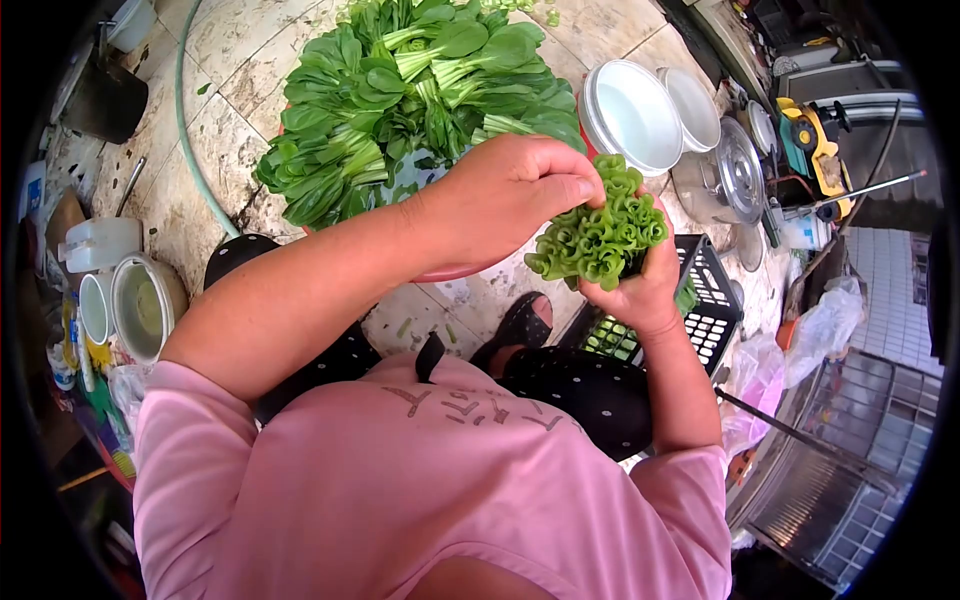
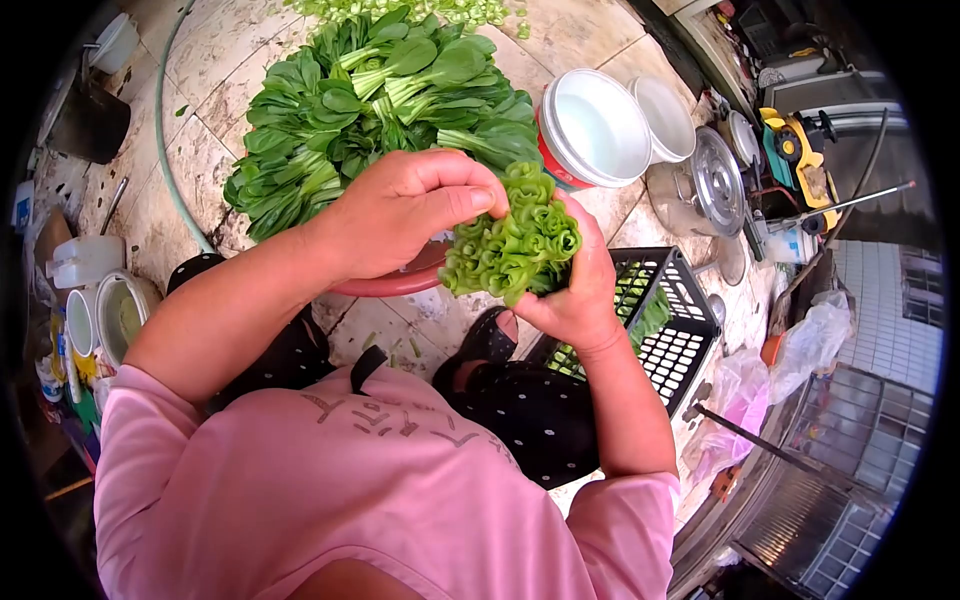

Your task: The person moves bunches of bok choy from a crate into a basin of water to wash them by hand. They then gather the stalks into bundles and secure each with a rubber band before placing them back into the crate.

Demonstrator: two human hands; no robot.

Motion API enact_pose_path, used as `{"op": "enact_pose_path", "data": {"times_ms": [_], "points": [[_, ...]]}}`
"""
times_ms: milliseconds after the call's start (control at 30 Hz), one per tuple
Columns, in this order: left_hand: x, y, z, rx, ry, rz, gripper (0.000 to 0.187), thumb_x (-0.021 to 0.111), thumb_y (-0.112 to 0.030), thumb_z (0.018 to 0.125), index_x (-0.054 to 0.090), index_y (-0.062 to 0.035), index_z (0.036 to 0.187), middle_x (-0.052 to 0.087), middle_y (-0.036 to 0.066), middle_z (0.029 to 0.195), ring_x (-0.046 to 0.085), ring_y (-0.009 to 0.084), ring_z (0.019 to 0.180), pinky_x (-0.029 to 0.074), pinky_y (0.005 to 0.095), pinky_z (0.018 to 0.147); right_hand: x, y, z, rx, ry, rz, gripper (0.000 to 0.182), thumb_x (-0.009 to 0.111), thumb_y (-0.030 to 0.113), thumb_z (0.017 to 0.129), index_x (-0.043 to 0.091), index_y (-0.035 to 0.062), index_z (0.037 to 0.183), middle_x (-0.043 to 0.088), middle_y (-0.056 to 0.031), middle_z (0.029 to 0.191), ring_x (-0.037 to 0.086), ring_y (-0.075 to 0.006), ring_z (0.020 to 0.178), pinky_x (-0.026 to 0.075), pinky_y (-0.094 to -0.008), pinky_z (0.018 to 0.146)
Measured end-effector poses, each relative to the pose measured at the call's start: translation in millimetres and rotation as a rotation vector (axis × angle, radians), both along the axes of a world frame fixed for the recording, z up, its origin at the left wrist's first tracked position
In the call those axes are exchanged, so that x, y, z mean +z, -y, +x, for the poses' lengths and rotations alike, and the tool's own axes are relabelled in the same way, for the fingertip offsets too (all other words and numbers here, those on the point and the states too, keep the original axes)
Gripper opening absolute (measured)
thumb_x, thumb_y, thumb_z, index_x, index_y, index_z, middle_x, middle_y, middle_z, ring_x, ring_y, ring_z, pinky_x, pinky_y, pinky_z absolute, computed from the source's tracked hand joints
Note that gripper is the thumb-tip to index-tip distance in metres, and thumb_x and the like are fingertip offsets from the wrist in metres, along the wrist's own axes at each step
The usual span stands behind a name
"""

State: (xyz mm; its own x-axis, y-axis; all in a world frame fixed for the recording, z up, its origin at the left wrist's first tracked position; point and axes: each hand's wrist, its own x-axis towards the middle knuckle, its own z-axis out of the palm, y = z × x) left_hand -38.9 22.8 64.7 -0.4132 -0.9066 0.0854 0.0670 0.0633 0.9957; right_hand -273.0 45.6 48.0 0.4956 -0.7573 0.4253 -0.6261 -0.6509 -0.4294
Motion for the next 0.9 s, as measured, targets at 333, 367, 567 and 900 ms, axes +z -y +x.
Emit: {"op": "enact_pose_path", "data": {"times_ms": [333, 367, 567, 900], "points": [[-2.1, 10.7, 19.7, -0.007, 0.066, 0.084, 0.019, 0.07, -0.02, 0.086, 0.069, -0.0025, 0.095, 0.065, 0.0, 0.082, 0.055, 0.0048, 0.073, 0.045, 0.0223, 0.062, -2.9, 11.9, 25.2, 0.038, 0.069, 0.124, 0.096, 0.087, 0.025, 0.059, 0.038, -0.0039, 0.136, 0.056, -0.0175, 0.124, 0.061, -0.0284, 0.109, 0.049, -0.0371, 0.094], [-4.5, 12.6, 21.1, -0.003, 0.059, 0.084, 0.019, 0.07, -0.02, 0.086, 0.069, -0.0025, 0.095, 0.065, 0.0, 0.082, 0.055, 0.0048, 0.073, 0.045, 0.0223, 0.062, -5.9, 12.8, 24.6, 0.033, 0.08, 0.12, 0.096, 0.086, 0.025, 0.059, 0.038, -0.0038, 0.136, 0.056, -0.0173, 0.125, 0.061, -0.0281, 0.109, 0.049, -0.0368, 0.094], [4.0, 12.3, 30.6, -0.091, 0.151, 0.008, 0.017, 0.071, -0.016, 0.084, 0.067, -0.0041, 0.097, 0.059, -0.001, 0.08, 0.052, 0.0053, 0.069, 0.043, 0.0214, 0.063, -3.5, 16.3, 30.0, 0.029, 0.058, 0.119, 0.095, 0.085, 0.022, 0.058, 0.037, -0.0038, 0.137, 0.057, -0.0165, 0.124, 0.061, -0.0276, 0.109, 0.049, -0.0365, 0.094], [-2.2, 13.9, 31.4, -0.141, 0.018, 0.154, 0.015, 0.069, -0.01, 0.082, 0.066, -0.0029, 0.095, 0.057, -0.003, 0.076, 0.051, 0.0046, 0.069, 0.042, 0.0204, 0.063, -3.9, 14.7, 29.5, 0.063, 0.071, 0.145, 0.093, 0.085, 0.019, 0.06, 0.037, -0.0037, 0.137, 0.057, -0.0158, 0.124, 0.06, -0.0257, 0.11, 0.048, -0.0359, 0.095]]}}
